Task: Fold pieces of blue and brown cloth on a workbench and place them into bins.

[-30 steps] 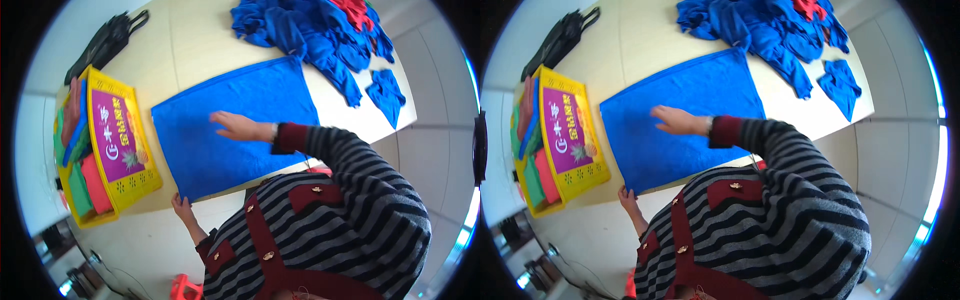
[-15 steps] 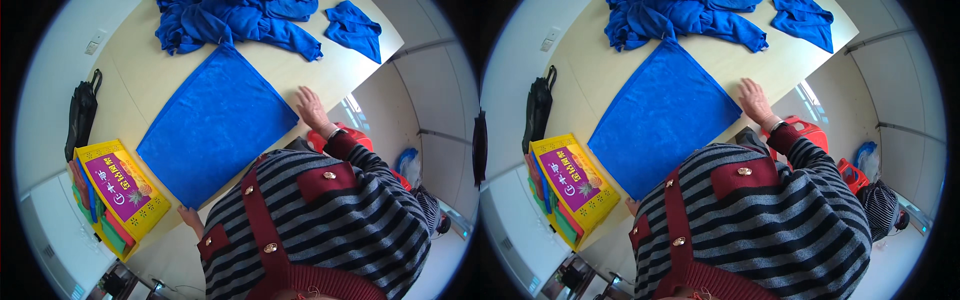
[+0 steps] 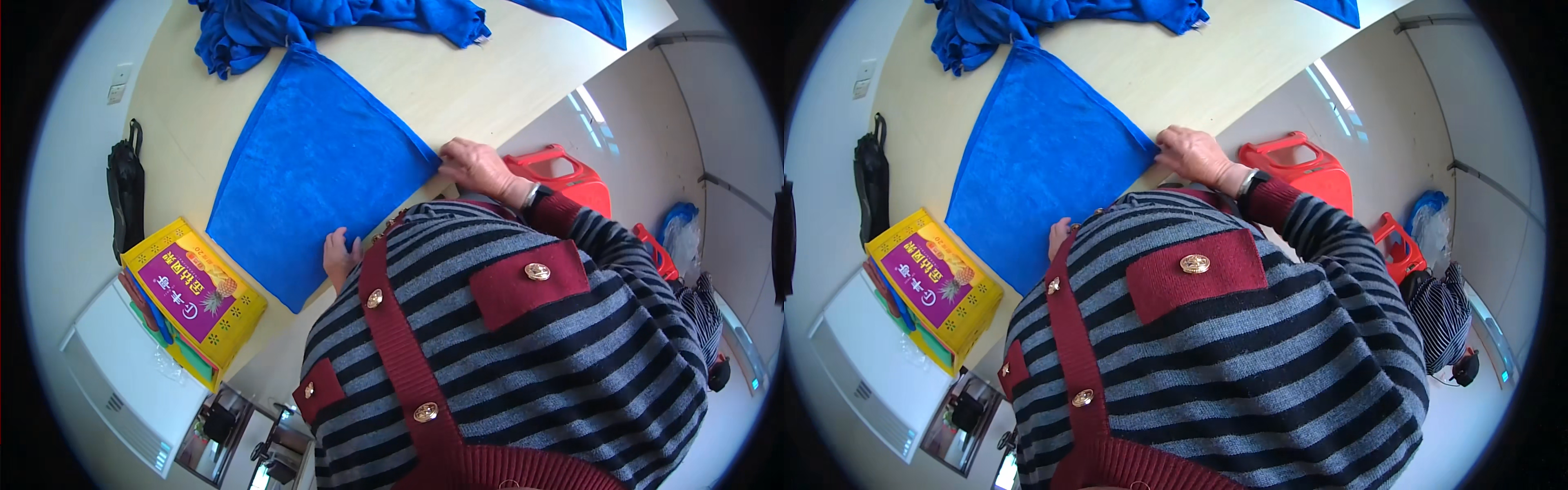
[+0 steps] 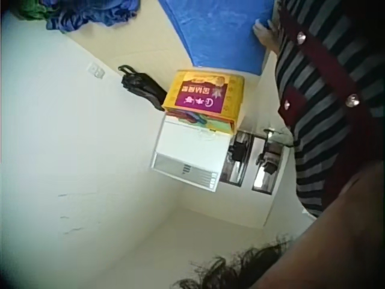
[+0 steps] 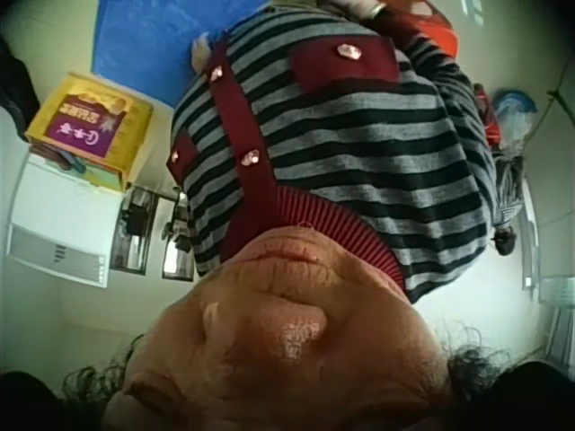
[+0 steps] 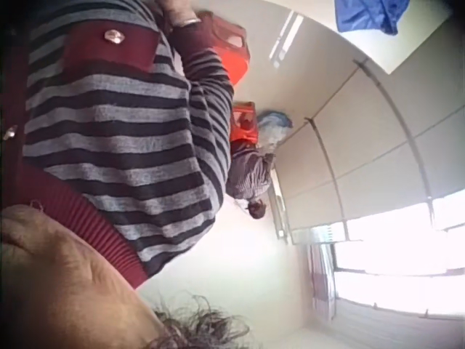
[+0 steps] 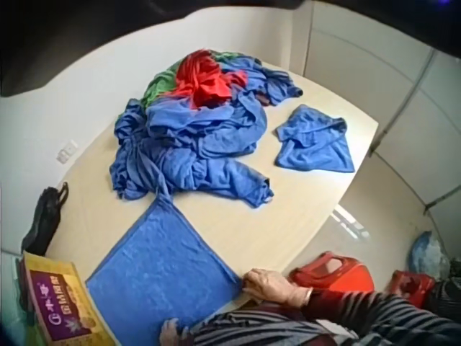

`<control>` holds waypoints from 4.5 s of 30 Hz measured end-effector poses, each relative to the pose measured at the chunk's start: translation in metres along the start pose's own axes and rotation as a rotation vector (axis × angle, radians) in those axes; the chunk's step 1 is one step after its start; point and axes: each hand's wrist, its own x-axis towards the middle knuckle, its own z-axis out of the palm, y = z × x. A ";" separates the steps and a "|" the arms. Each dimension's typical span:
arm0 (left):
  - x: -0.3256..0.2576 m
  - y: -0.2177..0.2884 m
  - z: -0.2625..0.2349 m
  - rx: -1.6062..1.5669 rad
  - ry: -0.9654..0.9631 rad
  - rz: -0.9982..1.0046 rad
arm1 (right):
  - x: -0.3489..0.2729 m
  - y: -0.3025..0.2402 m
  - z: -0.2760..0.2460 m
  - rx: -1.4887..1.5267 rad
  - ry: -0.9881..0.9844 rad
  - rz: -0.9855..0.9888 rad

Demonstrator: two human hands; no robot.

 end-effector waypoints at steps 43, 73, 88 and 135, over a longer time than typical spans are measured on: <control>0.117 -0.032 -0.036 -0.569 -0.158 0.151 | 0.078 -0.085 0.072 -0.389 -0.025 -0.396; 0.265 -0.135 -0.119 -0.197 0.372 0.309 | 0.392 -0.151 0.089 -0.710 -0.271 -0.670; 0.297 -0.176 -0.099 -0.100 0.399 0.156 | 0.412 -0.100 0.067 -0.814 -0.144 -0.410; 0.180 -0.342 -0.171 0.167 0.387 -0.083 | 0.379 -0.106 0.050 -0.819 -0.006 -0.519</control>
